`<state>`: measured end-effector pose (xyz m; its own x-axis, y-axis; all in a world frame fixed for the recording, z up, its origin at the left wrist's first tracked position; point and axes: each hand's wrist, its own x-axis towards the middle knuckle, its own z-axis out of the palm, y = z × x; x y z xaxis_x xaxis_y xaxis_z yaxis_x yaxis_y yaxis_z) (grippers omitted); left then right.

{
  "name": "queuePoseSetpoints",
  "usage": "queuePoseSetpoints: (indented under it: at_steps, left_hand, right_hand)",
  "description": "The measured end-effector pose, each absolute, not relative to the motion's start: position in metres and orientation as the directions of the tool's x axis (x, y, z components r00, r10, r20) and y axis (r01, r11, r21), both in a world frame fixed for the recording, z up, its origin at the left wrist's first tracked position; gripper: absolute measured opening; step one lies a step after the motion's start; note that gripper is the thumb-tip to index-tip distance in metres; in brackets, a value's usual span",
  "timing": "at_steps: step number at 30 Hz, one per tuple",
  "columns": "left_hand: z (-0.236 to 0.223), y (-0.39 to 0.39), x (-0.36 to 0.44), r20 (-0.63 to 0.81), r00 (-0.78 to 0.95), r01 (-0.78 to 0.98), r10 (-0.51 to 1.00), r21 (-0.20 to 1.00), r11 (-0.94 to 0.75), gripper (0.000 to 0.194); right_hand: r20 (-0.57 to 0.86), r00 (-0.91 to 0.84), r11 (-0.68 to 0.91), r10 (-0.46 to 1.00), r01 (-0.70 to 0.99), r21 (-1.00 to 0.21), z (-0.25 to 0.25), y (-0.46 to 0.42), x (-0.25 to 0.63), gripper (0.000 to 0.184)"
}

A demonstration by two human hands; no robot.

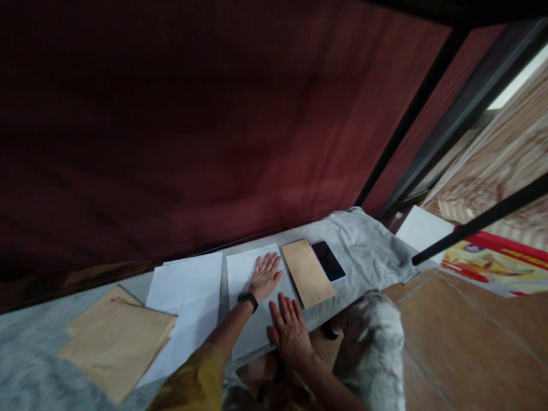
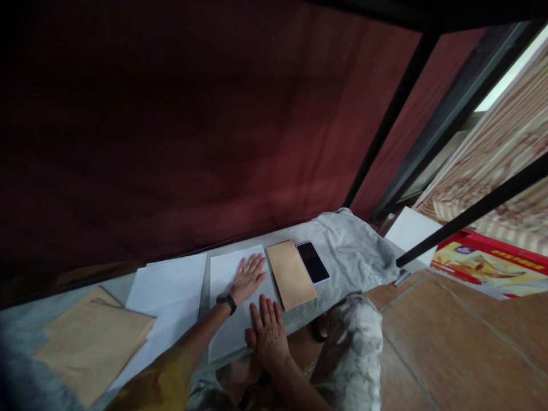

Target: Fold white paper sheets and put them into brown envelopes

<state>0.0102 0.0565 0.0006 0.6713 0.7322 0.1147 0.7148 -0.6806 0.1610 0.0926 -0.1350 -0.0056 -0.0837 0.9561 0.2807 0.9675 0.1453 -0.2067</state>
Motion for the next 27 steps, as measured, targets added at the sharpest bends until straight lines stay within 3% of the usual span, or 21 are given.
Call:
queuePoseSetpoints:
  at_steps: [6, 14, 20, 27]
  left_hand:
    - [-0.002, -0.004, -0.046, 0.239, 0.762, 0.592, 0.602, 0.120, -0.797, 0.053]
    - [0.008, -0.084, -0.109, 0.177, 0.804, 0.556, 0.568, 0.116, -0.823, 0.068]
    - [0.002, -0.098, -0.132, 0.155, 0.745, 0.602, 0.648, 0.261, -0.755, 0.062]
    - [0.015, -0.098, -0.129, 0.143, 0.675, 0.622, 0.723, 0.416, -0.663, 0.049]
  right_hand:
    - [0.298, -0.114, 0.188, 0.948, 0.954, -0.232, 0.000, -0.138, 0.095, 0.056]
    - [0.300, -0.208, 0.273, 0.931, 0.942, -0.194, 0.001, -0.163, 0.114, 0.068]
    - [0.270, -0.273, 0.328, 0.923, 0.927, -0.184, -0.001, -0.171, 0.127, 0.068]
    - [0.284, -0.308, 0.393, 0.908, 0.862, -0.320, -0.002, -0.162, 0.145, 0.060]
